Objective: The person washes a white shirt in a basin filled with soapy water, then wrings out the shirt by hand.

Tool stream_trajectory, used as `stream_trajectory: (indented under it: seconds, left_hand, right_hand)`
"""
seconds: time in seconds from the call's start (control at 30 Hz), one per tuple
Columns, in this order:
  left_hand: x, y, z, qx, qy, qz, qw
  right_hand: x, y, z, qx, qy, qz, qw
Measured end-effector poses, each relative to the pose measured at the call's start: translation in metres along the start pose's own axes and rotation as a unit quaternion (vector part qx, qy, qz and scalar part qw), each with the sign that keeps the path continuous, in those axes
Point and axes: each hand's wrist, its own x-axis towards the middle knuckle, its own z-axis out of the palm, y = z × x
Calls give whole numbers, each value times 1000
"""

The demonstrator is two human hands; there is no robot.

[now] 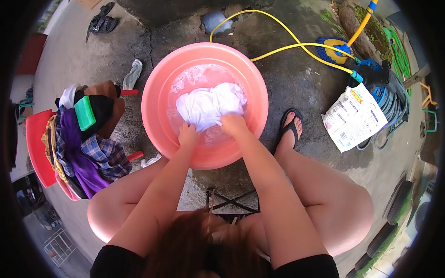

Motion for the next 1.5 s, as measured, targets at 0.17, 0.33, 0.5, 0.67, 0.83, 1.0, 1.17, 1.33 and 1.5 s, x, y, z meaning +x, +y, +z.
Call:
stream_trajectory:
  seconds: [0.17,0.33,0.5,0.67,0.83,1.0,1.17,1.33,1.5]
  left_hand:
    - [-10,-16,53,129,-116,22,985]
    - [-12,-3,14,104,-217,-28,970]
    - [20,-42,12,-64,-84,-100,989]
    - [36,-13,-93,-685,97,-259,674]
    - [52,17,-232,-635,101,-126,756]
    - [31,53,-348,-620,137,3,773]
    - [10,71,-416,-557,227,104,792]
    - [26,63,-392,-397,343,80,848]
    - [79,48,-283,-760,175,-50,624]
  right_hand:
    - [-14,4,70,-92,-42,-15,995]
    - [-13,-14,40,11,-164,32,986]
    - [-22,-4,-32,55,-30,115,991]
    - [-21,-3,-121,130,124,83,980]
    - [-18,-58,-247,101,235,36,966]
    - [-27,-97,-364,143,321,-10,936]
    - [-58,-125,-426,259,311,-56,913]
    - [-55,-126,-399,328,285,-58,899]
    - [-10,-88,-306,324,237,10,916]
